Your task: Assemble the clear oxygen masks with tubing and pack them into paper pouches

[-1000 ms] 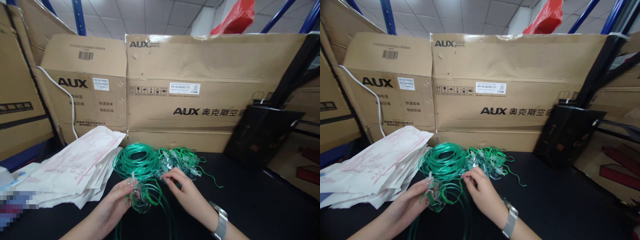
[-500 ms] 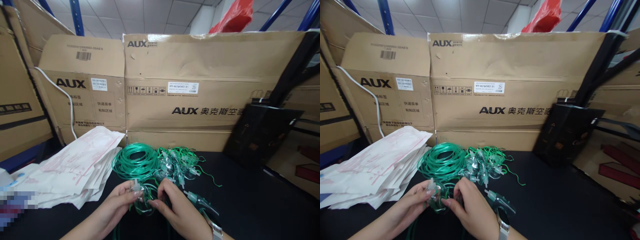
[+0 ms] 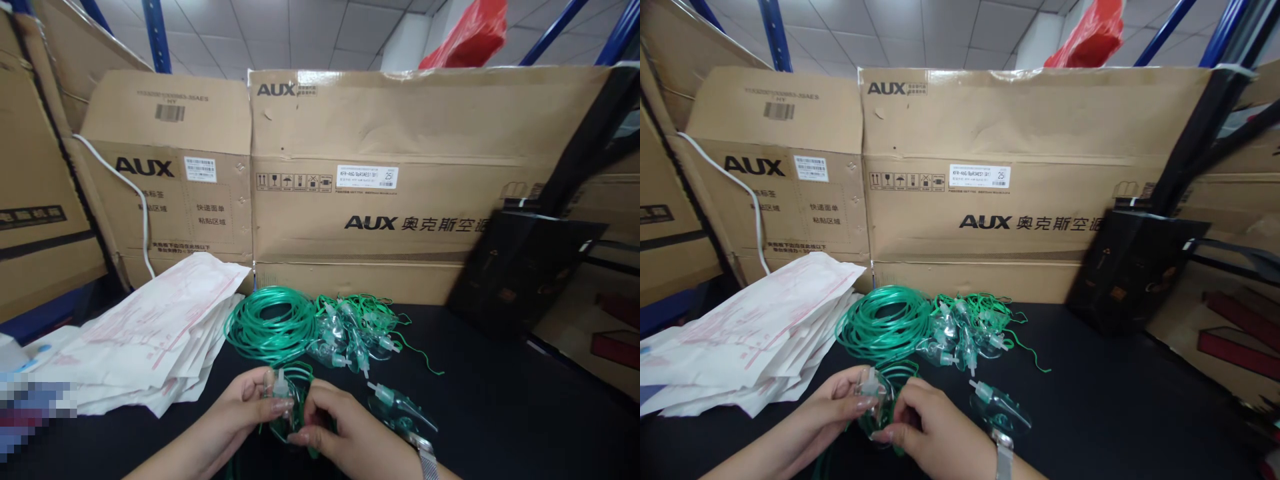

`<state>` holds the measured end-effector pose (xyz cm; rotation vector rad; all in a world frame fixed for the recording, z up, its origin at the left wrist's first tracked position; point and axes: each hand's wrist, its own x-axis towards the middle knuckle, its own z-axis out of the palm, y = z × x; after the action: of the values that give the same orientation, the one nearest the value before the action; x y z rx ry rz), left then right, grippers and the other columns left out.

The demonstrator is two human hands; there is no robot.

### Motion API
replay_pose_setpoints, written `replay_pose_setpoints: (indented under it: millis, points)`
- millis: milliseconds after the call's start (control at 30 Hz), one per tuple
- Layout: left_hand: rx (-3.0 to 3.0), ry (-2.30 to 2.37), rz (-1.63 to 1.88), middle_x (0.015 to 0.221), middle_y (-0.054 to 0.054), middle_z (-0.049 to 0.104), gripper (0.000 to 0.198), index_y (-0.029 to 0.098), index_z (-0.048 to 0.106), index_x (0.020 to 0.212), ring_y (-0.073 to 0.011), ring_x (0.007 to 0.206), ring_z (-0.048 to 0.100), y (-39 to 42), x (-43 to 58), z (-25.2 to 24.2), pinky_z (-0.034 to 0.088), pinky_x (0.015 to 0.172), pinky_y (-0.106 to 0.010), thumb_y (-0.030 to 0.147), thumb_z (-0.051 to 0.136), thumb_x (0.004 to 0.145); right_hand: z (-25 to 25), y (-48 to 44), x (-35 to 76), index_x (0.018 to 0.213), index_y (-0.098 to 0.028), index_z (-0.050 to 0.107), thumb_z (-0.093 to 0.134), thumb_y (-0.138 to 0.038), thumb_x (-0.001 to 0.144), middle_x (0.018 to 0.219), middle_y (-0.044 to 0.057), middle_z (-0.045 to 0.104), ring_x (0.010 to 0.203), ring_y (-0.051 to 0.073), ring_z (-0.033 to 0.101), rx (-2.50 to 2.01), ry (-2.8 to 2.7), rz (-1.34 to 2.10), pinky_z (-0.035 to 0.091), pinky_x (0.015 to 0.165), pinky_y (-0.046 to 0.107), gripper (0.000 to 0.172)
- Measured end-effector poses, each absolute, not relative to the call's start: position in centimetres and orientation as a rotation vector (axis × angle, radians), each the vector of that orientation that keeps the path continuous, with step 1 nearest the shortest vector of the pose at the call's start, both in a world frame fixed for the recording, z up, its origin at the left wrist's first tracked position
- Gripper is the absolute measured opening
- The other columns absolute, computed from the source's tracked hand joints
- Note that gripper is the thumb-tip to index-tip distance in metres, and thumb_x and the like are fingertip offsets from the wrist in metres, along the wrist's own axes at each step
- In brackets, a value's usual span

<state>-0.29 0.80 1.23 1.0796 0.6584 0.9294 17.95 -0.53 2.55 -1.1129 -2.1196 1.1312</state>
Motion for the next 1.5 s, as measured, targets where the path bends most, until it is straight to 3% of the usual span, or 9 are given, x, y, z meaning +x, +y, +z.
replay_pose_setpoints:
  millis: [300, 700, 833, 933, 1100, 1367, 1500]
  points:
    - [1.118, 0.663, 0.898, 0.067, 0.001, 0.057, 0.015, 0.016, 0.06, 0.073, -0.0123, 0.066, 0.051, 0.8, -0.1, 1.4, 0.038, 0.063, -0.023, 0.023, 0.07, 0.065, 2.9, 0.4, 19.0, 0.064, -0.018, 0.043, 0.058, -0.046, 0.072, 0.056, -0.007, 0.036, 0.051, 0.007, 0.03, -0.993, -1.85, 1.44, 0.025, 0.048, 0.021, 0.033]
    - [1.224, 0.76, 0.858, 0.06, -0.004, 0.069, 0.015, 0.015, 0.068, 0.062, -0.0159, 0.059, 0.06, 0.9, -0.1, 0.8, 0.043, 0.06, -0.025, 0.029, 0.073, 0.061, 2.2, 1.0, 18.8, 0.062, -0.018, 0.042, 0.056, -0.051, 0.071, 0.051, -0.008, 0.033, 0.047, 0.006, 0.028, -1.097, -1.719, 1.343, 0.021, 0.044, 0.021, 0.037]
    - [1.285, 0.799, 0.844, 0.071, -0.008, 0.072, 0.02, 0.013, 0.072, 0.068, -0.0212, 0.072, 0.063, 0.5, -0.2, 1.3, 0.044, 0.071, -0.03, 0.032, 0.064, 0.07, 2.1, 0.7, 18.6, 0.064, -0.018, 0.045, 0.053, -0.044, 0.077, 0.056, -0.006, 0.038, 0.053, 0.008, 0.034, -1.139, -1.796, 1.174, 0.028, 0.049, 0.021, 0.03]
    - [1.23, 0.808, 0.861, 0.079, -0.011, 0.073, 0.029, 0.011, 0.073, 0.078, -0.0246, 0.083, 0.062, 0.5, -0.4, 1.4, 0.041, 0.082, -0.033, 0.033, 0.054, 0.078, 2.0, 0.3, 18.5, 0.075, -0.018, 0.051, 0.049, -0.034, 0.082, 0.072, -0.001, 0.046, 0.067, 0.012, 0.044, -1.125, -1.851, 0.865, 0.038, 0.061, 0.024, 0.017]
    - [1.069, 0.729, 0.933, 0.094, -0.012, 0.07, 0.028, 0.011, 0.07, 0.089, -0.0259, 0.097, 0.058, 1.2, -0.8, 1.0, 0.036, 0.091, -0.036, 0.03, 0.051, 0.081, 1.9, 0.0, 18.7, 0.091, -0.022, 0.05, 0.045, -0.024, 0.085, 0.09, 0.003, 0.045, 0.079, 0.014, 0.047, -1.046, -1.786, 0.545, 0.04, 0.073, 0.027, 0.009]
    - [0.96, 0.558, 0.999, 0.107, -0.014, 0.065, 0.028, 0.009, 0.065, 0.1, -0.0259, 0.11, 0.05, 1.6, -1.1, 0.9, 0.027, 0.101, -0.038, 0.025, 0.052, 0.081, 2.1, -0.2, 18.7, 0.077, -0.019, 0.05, 0.044, -0.022, 0.086, 0.077, 0.001, 0.046, 0.071, 0.013, 0.046, -1.008, -1.918, 0.622, 0.039, 0.065, 0.024, 0.012]
    - [0.895, 0.458, 1.003, 0.107, -0.013, 0.065, 0.031, 0.009, 0.065, 0.101, -0.0255, 0.11, 0.05, 1.6, -1.2, 0.9, 0.028, 0.101, -0.036, 0.027, 0.056, 0.078, 1.8, -0.4, 18.3, 0.085, -0.019, 0.055, 0.046, -0.021, 0.084, 0.084, 0.002, 0.047, 0.07, 0.011, 0.048, -1.054, -2.026, 0.745, 0.04, 0.064, 0.023, 0.009]
